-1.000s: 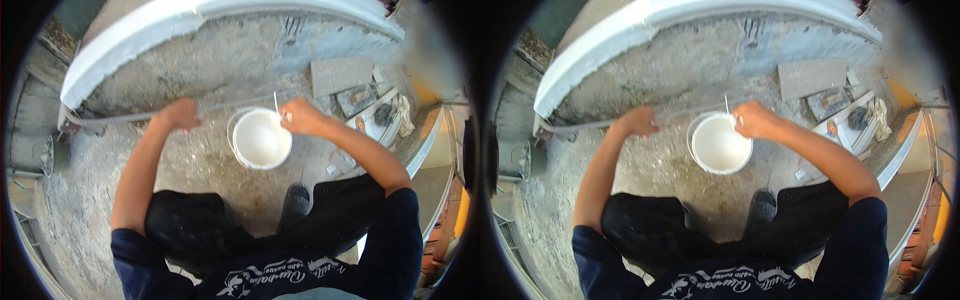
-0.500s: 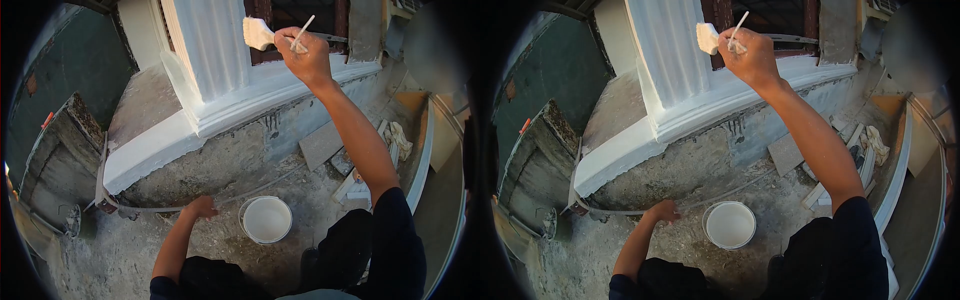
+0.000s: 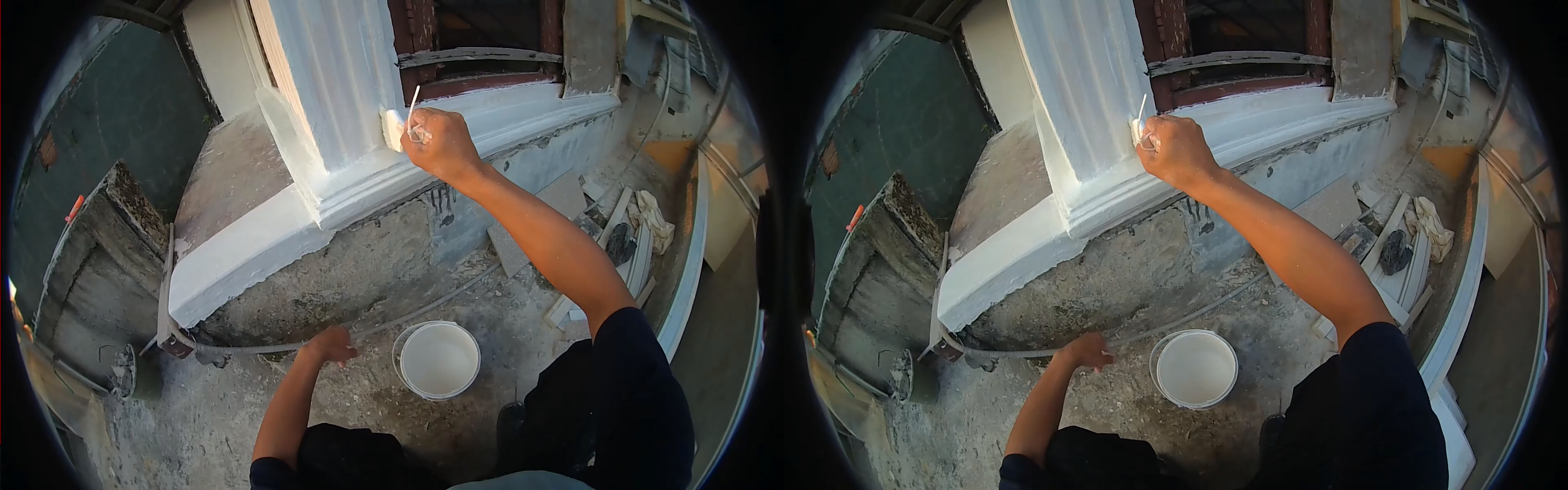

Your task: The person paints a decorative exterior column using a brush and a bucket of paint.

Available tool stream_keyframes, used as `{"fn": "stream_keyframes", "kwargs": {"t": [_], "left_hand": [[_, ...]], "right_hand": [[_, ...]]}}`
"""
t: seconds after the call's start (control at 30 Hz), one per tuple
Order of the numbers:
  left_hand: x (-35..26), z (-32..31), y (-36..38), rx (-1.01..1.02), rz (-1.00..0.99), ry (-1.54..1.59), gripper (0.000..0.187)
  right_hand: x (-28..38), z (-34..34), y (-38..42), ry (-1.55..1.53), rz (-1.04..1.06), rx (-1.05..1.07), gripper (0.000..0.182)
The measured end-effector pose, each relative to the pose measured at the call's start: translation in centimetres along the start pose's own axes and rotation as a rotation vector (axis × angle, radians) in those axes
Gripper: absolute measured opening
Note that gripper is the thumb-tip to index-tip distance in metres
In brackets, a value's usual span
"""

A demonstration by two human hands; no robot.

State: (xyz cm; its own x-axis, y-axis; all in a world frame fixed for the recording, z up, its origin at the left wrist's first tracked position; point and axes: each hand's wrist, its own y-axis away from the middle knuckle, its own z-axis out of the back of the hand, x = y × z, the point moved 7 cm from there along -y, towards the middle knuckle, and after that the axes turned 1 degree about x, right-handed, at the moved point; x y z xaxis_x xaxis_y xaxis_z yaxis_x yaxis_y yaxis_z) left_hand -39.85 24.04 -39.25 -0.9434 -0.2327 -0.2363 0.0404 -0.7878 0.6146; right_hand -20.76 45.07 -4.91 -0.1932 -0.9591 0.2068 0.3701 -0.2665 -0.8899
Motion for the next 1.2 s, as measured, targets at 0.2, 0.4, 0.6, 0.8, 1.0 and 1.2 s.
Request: {"fn": "stream_keyframes", "kwargs": {"t": [0.2,0.4,0.6,0.8,1.0,1.2], "left_hand": [[0.0,0.3,0.6,-0.015,0.007,0.021,0.039],[0.6,0.2,-0.2,-0.020,-0.006,0.027,0.040],[1.2,0.0,-0.8,-0.026,-0.013,0.046,0.040],[1.4,-0.4,-0.4,-0.013,0.004,0.036,0.040],[2.2,-1.0,-0.6,0.001,0.034,0.016,0.041],[1.2,-0.1,-0.8,-0.020,0.016,0.033,0.040]], "right_hand": [[0.1,3.2,-6.8,-0.019,-0.047,-0.078,0.022],[4.7,9.4,-18.2,0.066,0.249,-0.388,0.019],[4.6,10.2,-18.0,-0.010,0.510,-0.428,0.016],[-2.1,3.1,-4.3,0.032,0.523,-0.187,0.027],[-3.1,1.4,2.4,-0.149,0.255,0.261,0.017],[-0.1,7.2,-13.4,0.019,0.278,0.176,0.019]]}}
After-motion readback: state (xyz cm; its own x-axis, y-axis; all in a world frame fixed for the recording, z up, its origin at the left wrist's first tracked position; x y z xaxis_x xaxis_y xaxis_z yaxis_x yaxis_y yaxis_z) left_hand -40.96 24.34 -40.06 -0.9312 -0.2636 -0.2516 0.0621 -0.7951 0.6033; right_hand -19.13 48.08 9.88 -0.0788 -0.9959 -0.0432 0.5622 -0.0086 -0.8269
